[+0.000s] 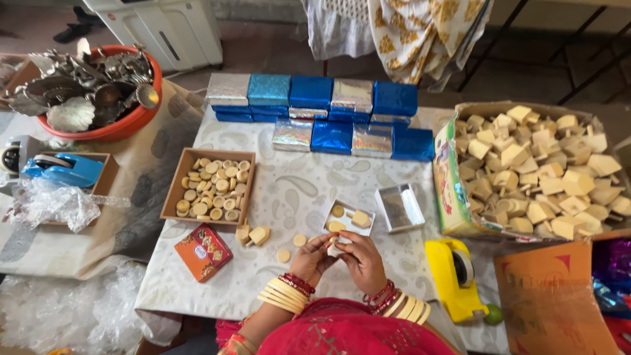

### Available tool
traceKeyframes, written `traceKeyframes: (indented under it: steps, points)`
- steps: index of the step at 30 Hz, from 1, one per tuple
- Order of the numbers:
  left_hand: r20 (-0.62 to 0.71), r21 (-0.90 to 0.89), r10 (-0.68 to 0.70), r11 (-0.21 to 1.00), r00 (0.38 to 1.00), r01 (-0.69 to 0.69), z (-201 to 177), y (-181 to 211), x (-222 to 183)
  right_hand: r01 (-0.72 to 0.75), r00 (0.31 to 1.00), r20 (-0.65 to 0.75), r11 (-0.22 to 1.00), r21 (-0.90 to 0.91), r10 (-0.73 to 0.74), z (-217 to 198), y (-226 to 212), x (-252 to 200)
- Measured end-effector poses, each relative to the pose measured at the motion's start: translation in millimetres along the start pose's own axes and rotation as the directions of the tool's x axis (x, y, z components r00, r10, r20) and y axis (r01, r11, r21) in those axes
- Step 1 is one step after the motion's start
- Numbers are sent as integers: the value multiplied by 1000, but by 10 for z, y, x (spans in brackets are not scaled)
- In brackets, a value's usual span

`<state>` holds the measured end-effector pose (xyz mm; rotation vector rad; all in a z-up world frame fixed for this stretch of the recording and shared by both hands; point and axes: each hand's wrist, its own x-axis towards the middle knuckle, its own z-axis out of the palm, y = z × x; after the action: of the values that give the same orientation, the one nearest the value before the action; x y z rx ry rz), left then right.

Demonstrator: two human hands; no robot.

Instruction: The recorder is packing small wooden-looking blocks or dry fruit pieces into boxes and folding the boxes.

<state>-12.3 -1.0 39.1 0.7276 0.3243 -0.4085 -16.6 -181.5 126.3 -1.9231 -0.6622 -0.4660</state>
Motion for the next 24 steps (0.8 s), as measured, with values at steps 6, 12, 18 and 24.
traceKeyframes:
  steps: [6,12,18,24]
  points:
    - [79,155,53,986,995,-65,7,17,104,-32,987,161,998,54,23,-129,356,-95]
    - [211,602,418,657,884,-454,282,23,119,-274,955,137,960,55,264,-133,360,-112]
    - [378,728,387,437,841,-528,663,276,-193,-714,651,418,323,621,633,-62,948,-400]
    - [63,351,182,916,981,-193,407,134,31,-359,919,93,716,599,383,-206,446,-150]
